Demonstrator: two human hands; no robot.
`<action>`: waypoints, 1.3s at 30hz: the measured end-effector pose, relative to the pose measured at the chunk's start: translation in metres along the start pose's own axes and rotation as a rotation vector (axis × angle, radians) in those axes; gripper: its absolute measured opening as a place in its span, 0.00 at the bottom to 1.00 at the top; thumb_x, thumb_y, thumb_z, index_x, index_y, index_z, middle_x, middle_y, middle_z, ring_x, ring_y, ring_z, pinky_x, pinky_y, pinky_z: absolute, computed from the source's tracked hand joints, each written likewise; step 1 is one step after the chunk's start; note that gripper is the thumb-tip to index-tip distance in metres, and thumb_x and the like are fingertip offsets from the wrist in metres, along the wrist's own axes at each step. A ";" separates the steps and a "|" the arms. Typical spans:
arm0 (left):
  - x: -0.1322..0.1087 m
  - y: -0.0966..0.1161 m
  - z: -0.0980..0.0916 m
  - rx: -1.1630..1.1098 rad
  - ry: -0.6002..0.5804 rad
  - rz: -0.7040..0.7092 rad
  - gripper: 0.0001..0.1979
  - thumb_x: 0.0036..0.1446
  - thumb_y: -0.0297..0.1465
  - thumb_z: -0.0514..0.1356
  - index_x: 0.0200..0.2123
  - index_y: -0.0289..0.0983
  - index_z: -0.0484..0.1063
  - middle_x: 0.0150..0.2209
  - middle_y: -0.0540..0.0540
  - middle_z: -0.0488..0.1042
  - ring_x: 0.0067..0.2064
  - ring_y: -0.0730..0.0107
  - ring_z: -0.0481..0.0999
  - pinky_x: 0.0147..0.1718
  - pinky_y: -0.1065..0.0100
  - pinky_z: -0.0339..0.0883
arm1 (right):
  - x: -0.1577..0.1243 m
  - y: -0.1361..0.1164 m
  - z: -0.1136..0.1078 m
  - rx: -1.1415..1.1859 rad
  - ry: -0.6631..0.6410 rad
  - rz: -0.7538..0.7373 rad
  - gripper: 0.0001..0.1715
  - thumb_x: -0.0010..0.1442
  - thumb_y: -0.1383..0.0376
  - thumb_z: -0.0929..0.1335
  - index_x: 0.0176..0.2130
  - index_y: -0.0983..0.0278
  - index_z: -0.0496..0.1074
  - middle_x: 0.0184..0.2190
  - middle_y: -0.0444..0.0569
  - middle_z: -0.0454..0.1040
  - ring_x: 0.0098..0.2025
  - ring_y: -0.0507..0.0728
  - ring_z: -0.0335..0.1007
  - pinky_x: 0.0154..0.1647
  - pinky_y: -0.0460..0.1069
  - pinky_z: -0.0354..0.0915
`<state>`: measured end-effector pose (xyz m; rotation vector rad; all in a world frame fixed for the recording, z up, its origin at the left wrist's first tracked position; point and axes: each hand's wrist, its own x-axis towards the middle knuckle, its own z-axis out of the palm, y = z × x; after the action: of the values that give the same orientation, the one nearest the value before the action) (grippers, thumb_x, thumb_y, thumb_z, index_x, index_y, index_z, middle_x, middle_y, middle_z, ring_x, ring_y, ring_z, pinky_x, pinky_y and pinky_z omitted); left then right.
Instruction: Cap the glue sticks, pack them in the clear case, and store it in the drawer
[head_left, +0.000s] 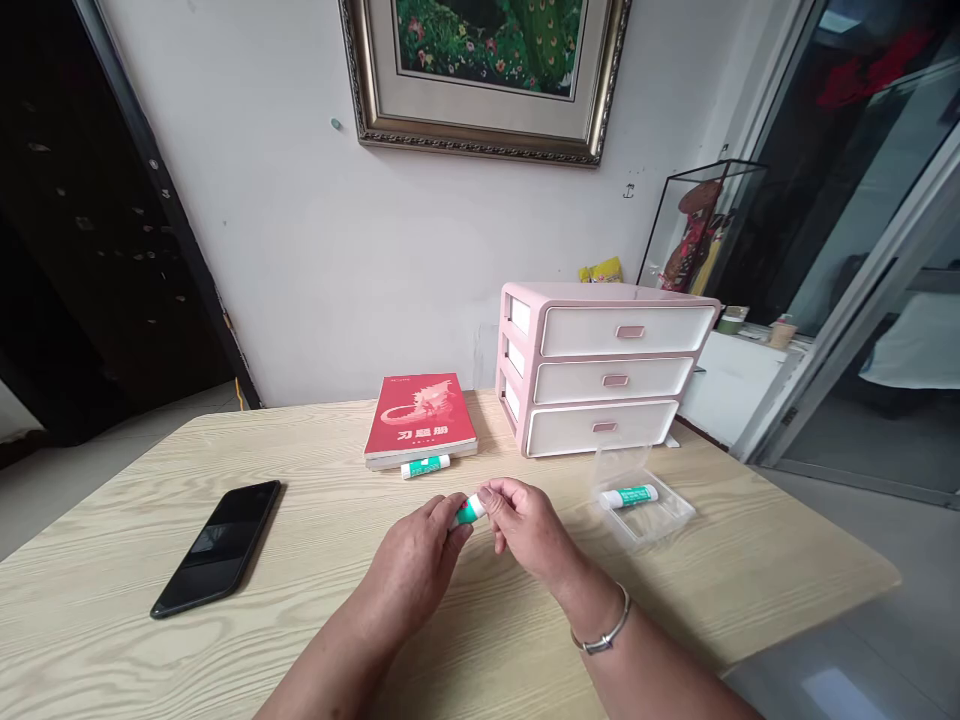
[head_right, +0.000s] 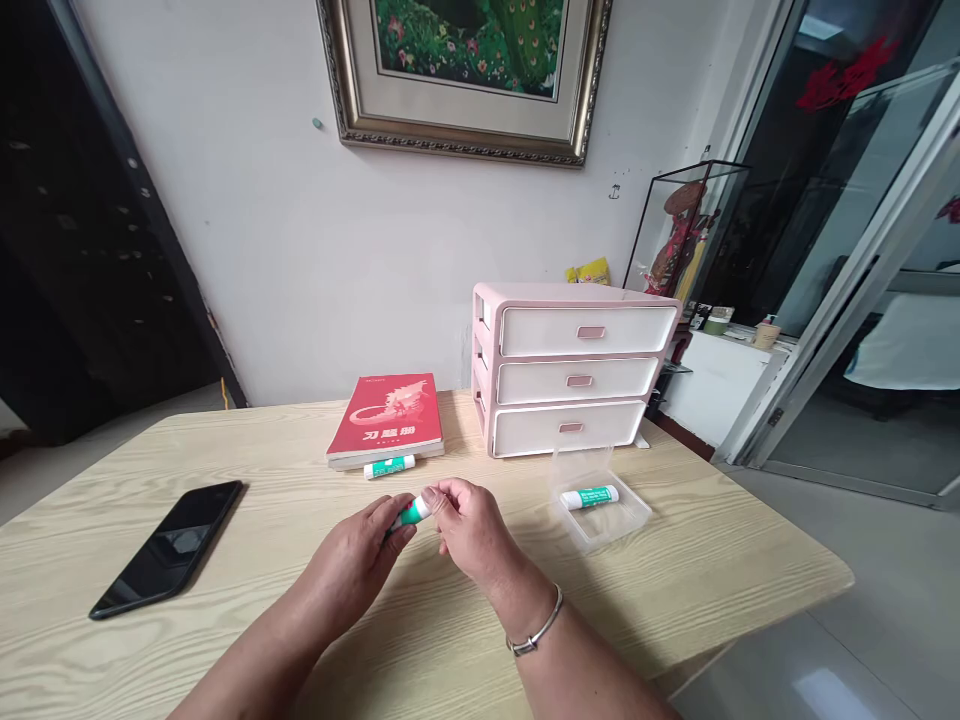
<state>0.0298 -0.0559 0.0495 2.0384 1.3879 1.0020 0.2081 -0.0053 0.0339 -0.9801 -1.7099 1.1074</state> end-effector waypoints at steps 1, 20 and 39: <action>0.000 0.000 -0.001 -0.018 -0.022 -0.006 0.15 0.66 0.42 0.52 0.46 0.41 0.71 0.38 0.45 0.73 0.38 0.62 0.71 0.38 0.65 0.60 | 0.000 -0.001 0.000 0.018 0.001 0.004 0.23 0.66 0.48 0.63 0.38 0.66 0.72 0.21 0.40 0.64 0.18 0.49 0.60 0.19 0.45 0.61; 0.002 -0.012 0.011 -0.107 -0.065 -0.054 0.14 0.63 0.38 0.55 0.49 0.40 0.68 0.39 0.44 0.75 0.38 0.60 0.72 0.37 0.65 0.61 | -0.001 0.003 0.010 0.008 0.059 0.062 0.27 0.61 0.44 0.67 0.37 0.66 0.73 0.20 0.42 0.66 0.20 0.49 0.60 0.17 0.43 0.58; 0.005 0.000 -0.001 -1.060 0.302 -0.370 0.22 0.56 0.45 0.52 0.15 0.39 0.57 0.13 0.55 0.53 0.15 0.79 0.49 0.15 0.72 0.43 | -0.009 0.005 0.018 0.062 0.053 -0.069 0.30 0.69 0.46 0.58 0.47 0.66 0.72 0.20 0.41 0.64 0.24 0.52 0.61 0.28 0.47 0.60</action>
<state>0.0298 -0.0516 0.0517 0.8523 0.9514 1.4685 0.1948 -0.0170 0.0229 -0.8977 -1.6450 1.0737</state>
